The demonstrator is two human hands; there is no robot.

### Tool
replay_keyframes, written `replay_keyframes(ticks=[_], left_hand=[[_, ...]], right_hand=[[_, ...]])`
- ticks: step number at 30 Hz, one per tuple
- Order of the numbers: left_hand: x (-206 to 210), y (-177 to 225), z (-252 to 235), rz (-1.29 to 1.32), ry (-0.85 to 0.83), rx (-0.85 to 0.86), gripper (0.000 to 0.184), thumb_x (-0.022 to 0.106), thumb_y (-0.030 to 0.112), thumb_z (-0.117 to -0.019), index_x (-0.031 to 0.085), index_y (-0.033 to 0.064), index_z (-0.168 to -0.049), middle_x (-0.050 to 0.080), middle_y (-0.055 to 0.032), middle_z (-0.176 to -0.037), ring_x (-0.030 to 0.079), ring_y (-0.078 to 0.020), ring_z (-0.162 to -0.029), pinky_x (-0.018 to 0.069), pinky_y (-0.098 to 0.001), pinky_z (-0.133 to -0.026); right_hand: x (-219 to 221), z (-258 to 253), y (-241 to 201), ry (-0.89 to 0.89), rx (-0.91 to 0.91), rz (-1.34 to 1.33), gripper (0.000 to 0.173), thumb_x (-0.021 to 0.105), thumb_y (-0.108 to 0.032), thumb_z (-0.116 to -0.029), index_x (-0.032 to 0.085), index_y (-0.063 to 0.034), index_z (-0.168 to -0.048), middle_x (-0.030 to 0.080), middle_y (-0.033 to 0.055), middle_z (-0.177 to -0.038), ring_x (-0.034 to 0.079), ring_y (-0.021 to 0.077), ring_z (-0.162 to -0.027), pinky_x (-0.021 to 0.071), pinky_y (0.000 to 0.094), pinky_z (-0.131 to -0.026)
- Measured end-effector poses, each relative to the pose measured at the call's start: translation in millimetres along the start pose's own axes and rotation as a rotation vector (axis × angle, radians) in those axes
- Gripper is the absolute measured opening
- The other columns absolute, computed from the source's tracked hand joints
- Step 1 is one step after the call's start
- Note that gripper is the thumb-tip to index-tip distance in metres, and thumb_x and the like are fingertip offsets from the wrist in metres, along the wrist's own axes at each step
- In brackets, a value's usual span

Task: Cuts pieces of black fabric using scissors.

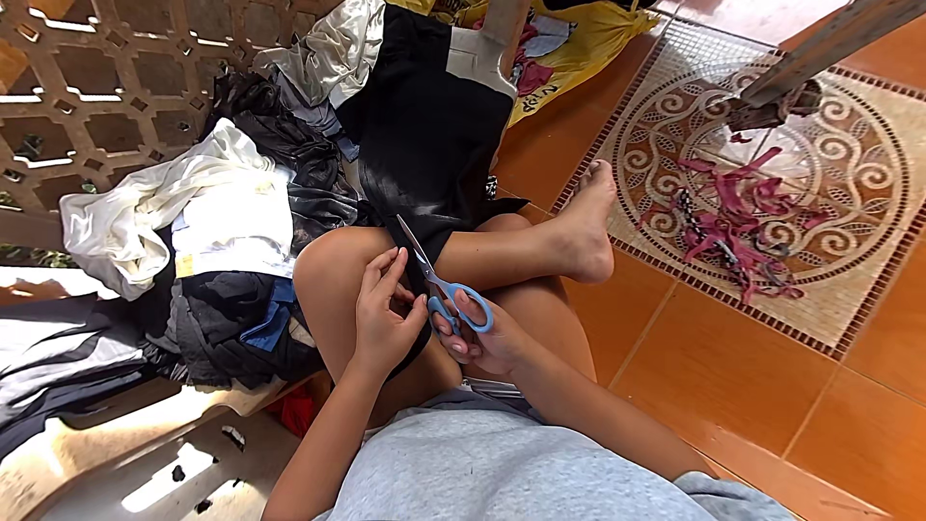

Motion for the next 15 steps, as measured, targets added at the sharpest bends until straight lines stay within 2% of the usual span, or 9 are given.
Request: replay_keyframes(ticks=[5, 8, 12, 15], left_hand=[[0.6, 0.2, -0.6, 0.006, -0.008, -0.010, 0.060, 0.071, 0.003, -0.0812, 0.056, -0.0128, -0.137, 0.053, -0.0239, -0.134, 0.057, 0.0024, -0.081, 0.0488, -0.0102, -0.070], [0.9, -0.2, -0.6, -0.002, -0.011, 0.009, 0.059, 0.071, 0.003, -0.0811, 0.057, -0.0126, -0.137, 0.053, -0.0246, -0.134, 0.057, 0.0026, -0.080, 0.0486, -0.0101, -0.070], [1.8, 0.5, -0.4, -0.020, -0.029, 0.015, 0.056, 0.070, 0.002, -0.0818, 0.059, -0.0106, -0.135, 0.055, -0.0240, -0.134, 0.057, 0.0015, -0.080, 0.0487, -0.0109, -0.069], [1.8, 0.0, -0.9, -0.020, -0.034, 0.027, 0.056, 0.070, 0.002, -0.0816, 0.060, -0.0108, -0.135, 0.056, -0.0244, -0.133, 0.058, 0.0005, -0.080, 0.0494, -0.0118, -0.069]], right_hand=[[0.7, 1.1, 3.2, 0.019, 0.017, -0.022, 0.044, 0.067, -0.057, -0.0924, 0.061, -0.0145, -0.080, 0.055, -0.0090, -0.062, 0.047, -0.0044, -0.044, 0.0377, 0.0098, -0.042], [0.0, 0.6, 2.6, -0.022, 0.020, -0.018, 0.045, 0.062, -0.058, -0.0947, 0.062, -0.0151, -0.082, 0.057, -0.0094, -0.063, 0.048, -0.0043, -0.045, 0.0389, 0.0100, -0.043], [-1.0, -2.8, 2.0, -0.177, 0.025, -0.015, 0.058, 0.062, -0.073, -0.0855, 0.066, -0.0157, -0.084, 0.061, -0.0088, -0.067, 0.052, -0.0042, -0.049, 0.0396, 0.0104, -0.046], [-1.5, -3.2, 0.9, -0.179, 0.036, 0.024, 0.059, 0.060, -0.076, -0.0849, 0.065, -0.0162, -0.085, 0.061, -0.0091, -0.068, 0.052, -0.0044, -0.050, 0.0397, 0.0100, -0.046]])
Point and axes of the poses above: each hand's wrist, its own z-axis away from the middle knuckle, its own x-axis out of the palm, y = z × x, the point moved 7 cm from there along -z, towards the middle knuckle
